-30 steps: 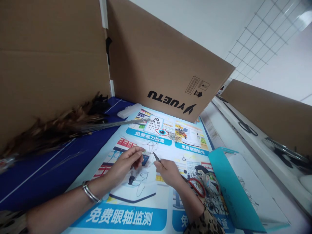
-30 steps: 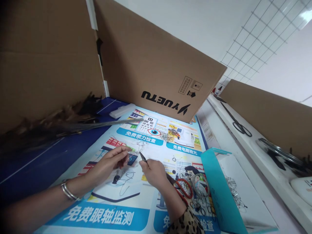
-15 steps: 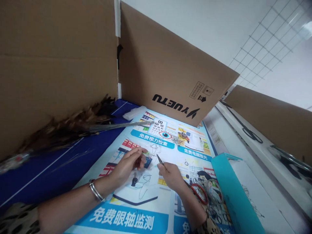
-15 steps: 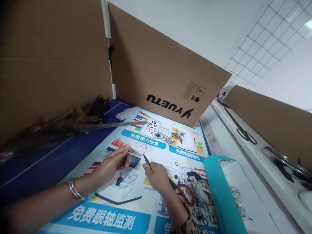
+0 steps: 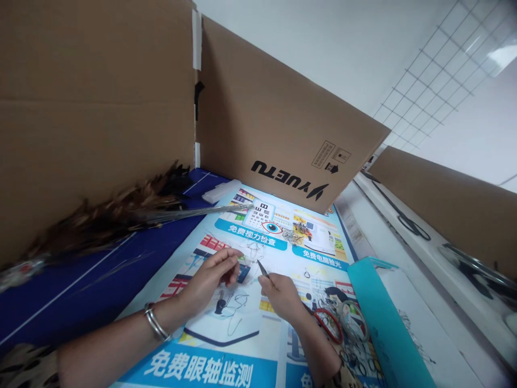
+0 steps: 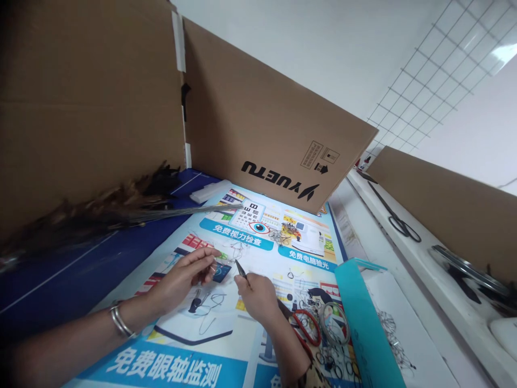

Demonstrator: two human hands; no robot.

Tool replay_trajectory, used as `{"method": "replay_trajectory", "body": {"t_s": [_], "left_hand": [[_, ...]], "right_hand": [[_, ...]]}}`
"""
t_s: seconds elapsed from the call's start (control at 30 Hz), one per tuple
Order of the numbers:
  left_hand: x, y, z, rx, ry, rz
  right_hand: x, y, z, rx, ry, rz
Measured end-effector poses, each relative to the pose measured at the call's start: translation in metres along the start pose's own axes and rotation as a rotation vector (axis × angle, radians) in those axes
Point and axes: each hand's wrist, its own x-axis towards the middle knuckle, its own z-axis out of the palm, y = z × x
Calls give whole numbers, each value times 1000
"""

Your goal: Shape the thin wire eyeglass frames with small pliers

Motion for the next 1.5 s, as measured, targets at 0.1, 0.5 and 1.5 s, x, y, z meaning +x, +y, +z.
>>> {"method": "replay_trajectory", "body": {"t_s": [0.1, 0.5, 1.5], "left_hand": [[0, -1, -1, 14, -2, -6], [2, -3, -2, 129, -10, -3], [8, -2, -4, 615, -74, 234]], "right_hand": [[-1, -4, -3, -28, -14, 8], [-4, -12, -7, -101, -11, 55], [-8, -10, -3, -334, -43, -50]]}}
